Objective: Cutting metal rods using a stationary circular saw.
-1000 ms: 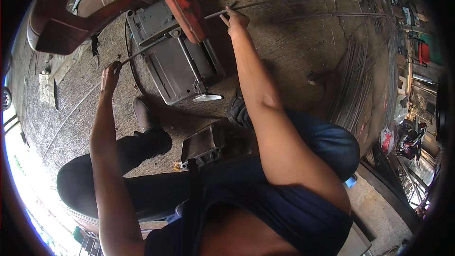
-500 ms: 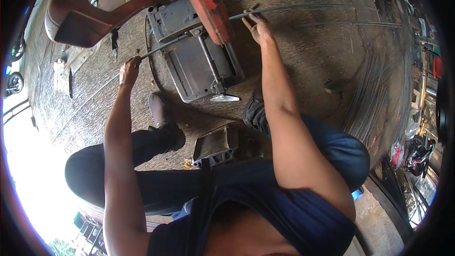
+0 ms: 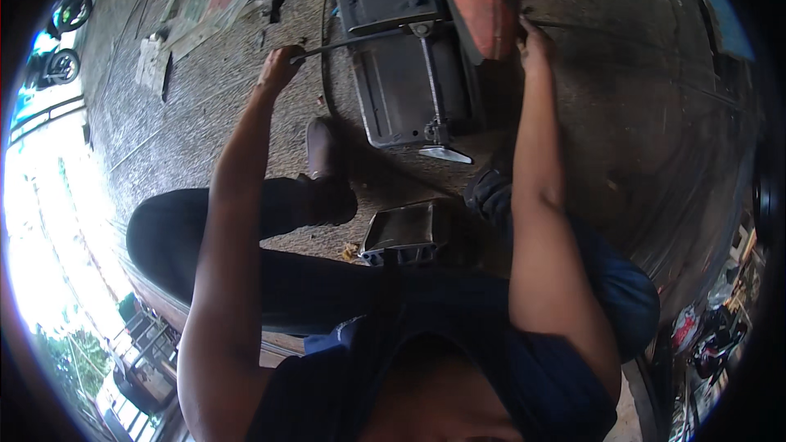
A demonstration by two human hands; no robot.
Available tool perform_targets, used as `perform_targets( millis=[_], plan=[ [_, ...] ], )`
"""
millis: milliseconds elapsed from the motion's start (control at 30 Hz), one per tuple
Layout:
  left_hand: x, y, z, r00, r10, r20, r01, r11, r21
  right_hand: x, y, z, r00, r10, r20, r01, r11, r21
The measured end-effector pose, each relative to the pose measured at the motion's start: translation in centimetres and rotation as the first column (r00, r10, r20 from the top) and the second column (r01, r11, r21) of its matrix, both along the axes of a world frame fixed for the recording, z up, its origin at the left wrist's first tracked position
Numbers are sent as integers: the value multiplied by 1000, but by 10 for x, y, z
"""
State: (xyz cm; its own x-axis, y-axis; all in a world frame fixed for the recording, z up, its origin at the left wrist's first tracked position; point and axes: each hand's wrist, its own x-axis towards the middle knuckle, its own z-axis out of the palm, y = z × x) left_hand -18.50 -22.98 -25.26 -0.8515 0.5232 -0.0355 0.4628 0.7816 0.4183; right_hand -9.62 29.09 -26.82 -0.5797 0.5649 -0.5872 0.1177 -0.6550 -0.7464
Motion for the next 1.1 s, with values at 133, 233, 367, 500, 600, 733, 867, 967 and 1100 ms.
perform_targets(
  millis=[133, 233, 367, 500, 600, 733, 867, 967, 1100],
  plan=[
    [7, 5, 3, 997, 39, -68, -40, 999, -16, -3, 4, -11, 987, 158, -5, -158, 985, -71],
    [11, 8, 4, 990, 122, -69, -125, 992, -33, -7, 7, -22, 976, 217, -33, -220, 968, -123],
    [13, 12, 4, 992, 103, -78, -106, 994, -36, -7, 14, -40, 946, 239, -219, -272, 953, -131],
    [18, 32, 3, 986, 142, -87, -144, 989, -16, -3, 36, -38, 944, 212, -253, -245, 963, -108],
    [23, 45, 5, 988, 133, -82, -137, 989, -46, -1, 43, -23, 963, 220, -155, -227, 974, -29],
    [22, 75, 11, 998, 35, -60, -37, 999, -25, 8, 67, -19, 988, 110, -107, -104, 993, 55],
    [8, 50, -2, 997, -72, -36, 74, 995, 67, 2, 77, -37, 978, 90, -187, -91, 996, 1],
    [5, 32, -8, 999, -46, -11, 46, 998, 53, -10, 41, -47, 975, 116, -189, -122, 992, -19],
    [9, 50, -4, 1000, -5, 7, 5, 999, -34, -7, -24, -53, 953, 281, -111, -279, 960, 29]
  ],
)
